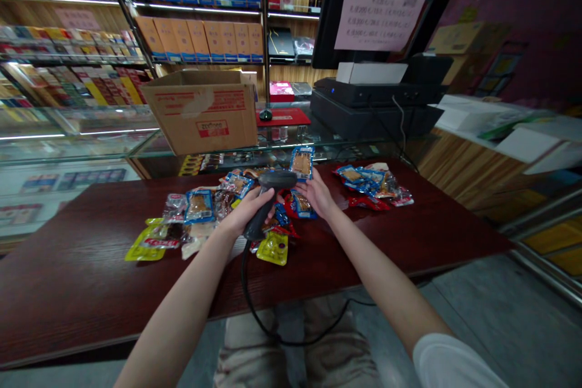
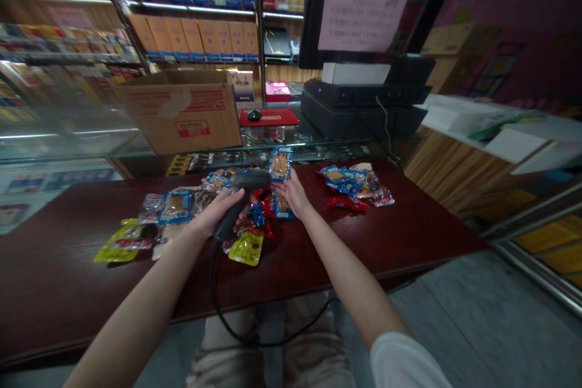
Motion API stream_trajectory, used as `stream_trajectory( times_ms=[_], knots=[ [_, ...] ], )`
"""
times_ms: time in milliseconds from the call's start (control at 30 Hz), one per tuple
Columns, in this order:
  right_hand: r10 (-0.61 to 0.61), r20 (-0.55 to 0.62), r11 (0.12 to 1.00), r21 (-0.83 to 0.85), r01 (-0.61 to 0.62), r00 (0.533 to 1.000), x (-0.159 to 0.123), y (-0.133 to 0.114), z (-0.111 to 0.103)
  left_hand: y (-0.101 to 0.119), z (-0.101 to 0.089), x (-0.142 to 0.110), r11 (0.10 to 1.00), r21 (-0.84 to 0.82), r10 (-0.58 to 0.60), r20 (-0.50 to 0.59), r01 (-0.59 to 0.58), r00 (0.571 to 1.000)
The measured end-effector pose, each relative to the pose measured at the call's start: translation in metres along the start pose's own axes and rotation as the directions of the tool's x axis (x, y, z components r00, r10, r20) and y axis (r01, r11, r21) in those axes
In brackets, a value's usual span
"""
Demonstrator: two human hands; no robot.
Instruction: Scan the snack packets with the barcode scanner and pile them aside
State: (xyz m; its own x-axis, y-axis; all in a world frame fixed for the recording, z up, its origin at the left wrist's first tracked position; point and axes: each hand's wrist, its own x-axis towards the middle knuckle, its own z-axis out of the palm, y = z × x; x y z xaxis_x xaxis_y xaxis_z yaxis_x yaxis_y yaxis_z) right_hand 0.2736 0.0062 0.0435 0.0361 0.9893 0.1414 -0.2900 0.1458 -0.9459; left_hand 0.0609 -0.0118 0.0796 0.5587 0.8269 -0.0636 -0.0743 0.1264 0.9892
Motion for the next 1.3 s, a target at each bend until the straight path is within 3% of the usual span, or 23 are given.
stream_trajectory(
  times_ms=[367,467,533,600,633,700,767,833,933,1033,1067,1100,1133,1233,1300],
  knots=[
    [0.001,0.05,0.996,-0.084,0.003,0.999,-0.002,0.008,0.006,0.004,0.008,-0.004,1.0,-0.015,0.008,0.013,-0.008,1.0],
    [-0.079,0.025,0.984,-0.16,0.082,0.997,0.003,0.008,-0.001,0.004,0.005,-0.003,0.998,-0.054,0.028,-0.052,-0.031,0.998],
    [-0.2,-0.053,0.938,-0.299,0.176,0.978,0.009,-0.001,-0.012,0.004,0.0,-0.002,0.996,-0.075,0.039,-0.095,-0.046,0.995],
    [-0.332,-0.159,0.833,-0.512,0.21,0.93,0.015,-0.015,-0.031,0.005,-0.006,0.0,0.994,-0.094,0.034,-0.127,-0.046,0.991],
    [-0.373,-0.218,0.758,-0.632,0.161,0.902,0.017,-0.022,-0.042,0.005,-0.009,0.001,0.994,-0.101,0.025,-0.137,-0.039,0.99],
    [-0.417,-0.329,0.558,-0.828,-0.047,0.847,0.018,-0.036,-0.069,0.006,-0.014,0.002,0.993,-0.114,0.006,-0.156,-0.024,0.988],
    [-0.451,-0.429,0.388,-0.884,-0.261,0.783,0.016,-0.045,-0.095,0.006,-0.016,0.004,0.989,-0.141,0.013,-0.196,-0.042,0.981],
    [-0.463,-0.5,0.305,-0.865,-0.398,0.732,0.011,-0.048,-0.114,0.005,-0.016,0.006,0.98,-0.18,0.036,-0.241,-0.081,0.97],
    [-0.507,-0.533,0.229,-0.841,-0.49,0.677,0.002,-0.047,-0.129,0.001,-0.017,0.009,0.973,-0.208,0.041,-0.277,-0.102,0.96],
    [-0.643,-0.49,0.212,-0.852,-0.478,0.589,-0.002,-0.049,-0.127,-0.005,-0.021,0.013,0.978,-0.189,0.036,-0.273,-0.09,0.961],
    [-0.675,-0.454,0.217,-0.875,-0.432,0.581,0.0,-0.049,-0.124,-0.007,-0.023,0.014,0.98,-0.178,0.038,-0.264,-0.088,0.964],
    [-0.679,-0.412,0.23,-0.906,-0.357,0.608,0.002,-0.047,-0.12,-0.009,-0.025,0.015,0.981,-0.17,0.044,-0.259,-0.09,0.965],
    [-0.648,-0.365,0.259,-0.931,-0.257,0.669,0.005,-0.044,-0.114,-0.011,-0.027,0.016,0.982,-0.163,0.05,-0.256,-0.094,0.965],
    [-0.362,-0.18,0.457,-0.889,0.006,0.915,0.015,-0.024,-0.094,-0.013,-0.03,0.016,0.983,-0.161,0.045,-0.252,-0.088,0.967],
    [-0.199,-0.075,0.518,-0.854,0.04,0.977,0.02,-0.005,-0.08,-0.012,-0.029,0.016,0.981,-0.176,0.03,-0.252,-0.077,0.967]
  ],
)
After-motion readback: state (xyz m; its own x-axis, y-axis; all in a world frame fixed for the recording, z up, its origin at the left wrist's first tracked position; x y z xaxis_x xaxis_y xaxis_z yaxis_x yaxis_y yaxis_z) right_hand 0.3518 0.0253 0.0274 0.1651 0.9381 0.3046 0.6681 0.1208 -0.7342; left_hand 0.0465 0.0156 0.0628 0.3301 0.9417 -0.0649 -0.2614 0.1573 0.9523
